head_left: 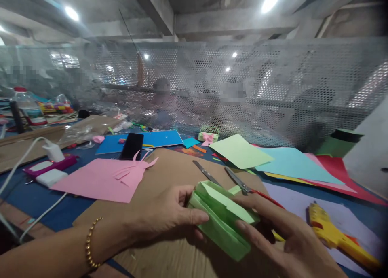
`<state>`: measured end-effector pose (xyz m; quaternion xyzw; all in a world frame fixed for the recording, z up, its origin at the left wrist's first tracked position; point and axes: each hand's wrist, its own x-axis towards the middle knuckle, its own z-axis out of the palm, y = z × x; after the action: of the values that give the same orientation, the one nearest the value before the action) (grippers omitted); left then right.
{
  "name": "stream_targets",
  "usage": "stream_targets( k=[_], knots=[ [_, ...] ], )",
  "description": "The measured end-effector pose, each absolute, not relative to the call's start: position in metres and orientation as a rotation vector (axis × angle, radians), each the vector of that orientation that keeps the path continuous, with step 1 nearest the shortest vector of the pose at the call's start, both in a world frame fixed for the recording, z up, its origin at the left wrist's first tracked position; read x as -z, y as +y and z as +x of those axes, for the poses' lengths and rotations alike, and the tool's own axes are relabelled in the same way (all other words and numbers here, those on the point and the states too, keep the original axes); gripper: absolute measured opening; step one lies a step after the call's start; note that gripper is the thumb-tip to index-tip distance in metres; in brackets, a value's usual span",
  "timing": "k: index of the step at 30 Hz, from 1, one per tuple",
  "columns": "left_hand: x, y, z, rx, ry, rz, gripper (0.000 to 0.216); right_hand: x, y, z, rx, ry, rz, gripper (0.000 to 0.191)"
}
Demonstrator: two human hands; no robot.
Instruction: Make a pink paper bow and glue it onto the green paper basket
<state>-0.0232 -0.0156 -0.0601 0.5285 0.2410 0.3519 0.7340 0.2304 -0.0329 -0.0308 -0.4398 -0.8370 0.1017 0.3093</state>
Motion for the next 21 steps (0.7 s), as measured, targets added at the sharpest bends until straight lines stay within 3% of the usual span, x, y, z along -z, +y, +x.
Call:
stream_targets(
  k=[8,21],
  knots=[
    [0.063,-0.018,-0.019,-0.826,0.618,1.287,0.036,0.027,-0.037,0.221,-0.464,-2.283,-1.180,0.038],
    [0.063,-0.018,-0.016,-0.852,0.834,1.310,0.043,0.043,-0.036,0.214,-0.225,-2.325,-1.201,0.047]
  ],
)
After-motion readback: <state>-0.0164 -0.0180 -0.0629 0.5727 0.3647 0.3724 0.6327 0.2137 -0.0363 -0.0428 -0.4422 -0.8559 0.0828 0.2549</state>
